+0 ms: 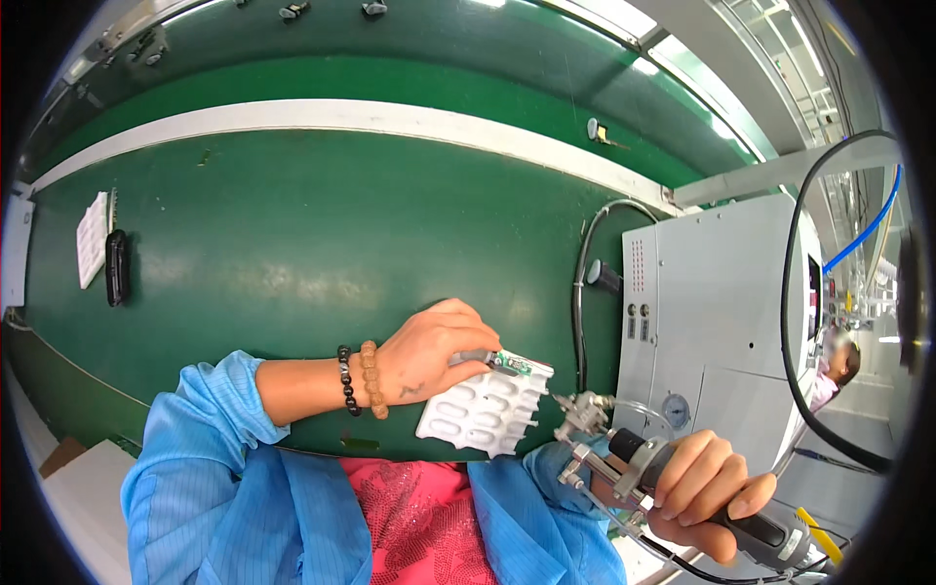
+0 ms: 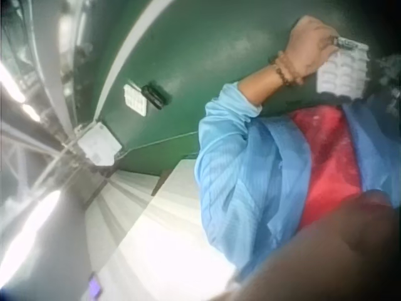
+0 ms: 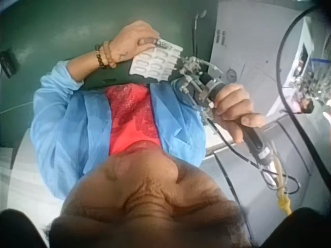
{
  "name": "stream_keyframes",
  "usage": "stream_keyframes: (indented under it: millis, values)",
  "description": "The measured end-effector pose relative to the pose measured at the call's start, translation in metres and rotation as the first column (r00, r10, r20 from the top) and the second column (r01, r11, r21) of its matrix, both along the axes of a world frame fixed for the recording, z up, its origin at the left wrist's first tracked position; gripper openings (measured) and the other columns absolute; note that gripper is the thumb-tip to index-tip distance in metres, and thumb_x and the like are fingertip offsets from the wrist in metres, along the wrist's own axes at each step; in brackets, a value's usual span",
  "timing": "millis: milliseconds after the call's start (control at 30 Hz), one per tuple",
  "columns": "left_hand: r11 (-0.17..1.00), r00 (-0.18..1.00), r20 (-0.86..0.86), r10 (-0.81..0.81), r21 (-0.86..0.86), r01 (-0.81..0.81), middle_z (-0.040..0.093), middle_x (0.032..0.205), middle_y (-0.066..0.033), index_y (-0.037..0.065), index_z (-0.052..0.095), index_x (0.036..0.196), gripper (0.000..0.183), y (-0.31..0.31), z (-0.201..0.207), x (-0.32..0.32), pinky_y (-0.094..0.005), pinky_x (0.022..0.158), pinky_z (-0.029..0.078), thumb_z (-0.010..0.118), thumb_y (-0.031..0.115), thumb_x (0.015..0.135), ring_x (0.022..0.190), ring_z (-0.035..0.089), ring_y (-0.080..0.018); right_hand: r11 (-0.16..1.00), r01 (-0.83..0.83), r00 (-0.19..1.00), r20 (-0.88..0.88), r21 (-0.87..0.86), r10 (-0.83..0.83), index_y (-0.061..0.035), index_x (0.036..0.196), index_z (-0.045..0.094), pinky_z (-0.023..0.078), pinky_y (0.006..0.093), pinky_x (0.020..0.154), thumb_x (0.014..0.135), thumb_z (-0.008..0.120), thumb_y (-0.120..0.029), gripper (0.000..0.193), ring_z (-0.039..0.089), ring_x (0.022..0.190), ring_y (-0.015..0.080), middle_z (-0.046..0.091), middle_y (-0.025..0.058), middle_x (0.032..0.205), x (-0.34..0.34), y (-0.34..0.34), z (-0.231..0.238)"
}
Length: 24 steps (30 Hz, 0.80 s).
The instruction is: The person uses a handheld hot air tool to apply heat to small green circuit boards held in a white plastic tray. They repeatedly pick up individual boards, position them under the nozzle, and then place them back into the tray or on the table. The process is repetitive and involves handling multiple small electronic components.
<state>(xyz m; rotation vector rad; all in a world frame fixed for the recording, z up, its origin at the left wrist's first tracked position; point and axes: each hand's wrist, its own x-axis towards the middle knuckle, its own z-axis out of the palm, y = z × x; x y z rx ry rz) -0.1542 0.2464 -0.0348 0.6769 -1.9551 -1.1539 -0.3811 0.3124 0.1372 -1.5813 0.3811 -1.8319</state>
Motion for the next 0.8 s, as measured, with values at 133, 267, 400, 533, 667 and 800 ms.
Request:
stream_keyframes:
  millis: [133,267,400,533,667,800]
  values:
    - [0.998,0.998,0.044,0.048,0.048,-0.050,0.072,0.097,-0.0103,0.004,0.074,0.100,0.026,-0.017,0.024,0.013,-0.0399,0.082,0.052,0.081,0.010,0.075,0.092,0.065,-0.0286,0.999,0.031,1.000,-0.001,-0.023,-0.031,-0.0069,0.097,0.046,0.047,0.0192,0.038,0.089,0.075,-0.031,0.038,0.053,0.043,0.0077,0.053,-0.0004,0.057,0.001,-0.007,-0.007]
    - [0.986,0.971,0.179,0.160,-0.075,-0.149,0.072,0.093,-0.0113,0.004,0.074,0.098,0.024,-0.068,0.043,0.024,-0.0380,0.082,0.052,0.081,0.012,0.076,0.090,0.065,-0.0290,0.999,0.053,0.999,-0.002,-0.005,-0.053,-0.0067,0.097,0.046,0.048,0.0204,0.038,0.088,0.076,-0.031,0.040,0.053,0.042,0.0086,0.053,0.0001,0.057,0.001,-0.006,-0.011]
    - [0.923,0.884,0.271,0.380,-0.178,-0.342,0.070,0.108,-0.0150,0.003,0.072,0.104,0.027,-0.168,0.036,0.030,-0.0393,0.088,0.051,0.075,0.021,0.084,0.099,0.064,-0.0325,1.000,0.009,1.000,-0.017,-0.003,-0.009,-0.0069,0.096,0.046,0.049,0.0211,0.039,0.087,0.078,-0.029,0.040,0.055,0.043,0.0090,0.054,0.0010,0.058,-0.003,-0.009,-0.013]
    - [0.652,0.705,0.215,0.675,-0.622,-0.434,0.067,0.115,-0.0168,0.002,0.067,0.116,0.036,-0.250,0.023,0.007,-0.0412,0.098,0.047,0.072,0.022,0.086,0.110,0.060,-0.0355,0.984,-0.176,0.979,-0.107,-0.002,0.175,-0.0032,0.104,0.048,0.046,0.0269,0.043,0.090,0.074,-0.035,0.044,0.052,0.050,0.0146,0.052,0.0046,0.070,-0.008,-0.020,-0.002]
    - [0.799,0.892,0.266,0.365,-0.581,-0.154,0.065,0.119,-0.0170,0.005,0.060,0.125,0.042,-0.279,-0.003,-0.085,-0.0427,0.102,0.046,0.070,0.020,0.088,0.116,0.058,-0.0353,0.989,-0.122,0.988,-0.087,0.083,0.130,-0.0052,0.097,0.047,0.050,0.0265,0.042,0.088,0.076,-0.025,0.037,0.055,0.046,0.0145,0.056,0.0046,0.063,-0.015,-0.014,-0.001]
    - [0.843,0.895,0.375,0.242,-0.538,-0.002,0.065,0.118,-0.0178,0.005,0.057,0.128,0.044,-0.311,-0.020,-0.126,-0.0433,0.099,0.048,0.070,0.020,0.088,0.113,0.059,-0.0361,0.984,-0.156,0.986,-0.046,0.082,0.160,-0.0050,0.095,0.047,0.053,0.0292,0.043,0.088,0.076,-0.017,0.032,0.057,0.045,0.0167,0.058,0.0067,0.061,-0.017,-0.018,-0.004]
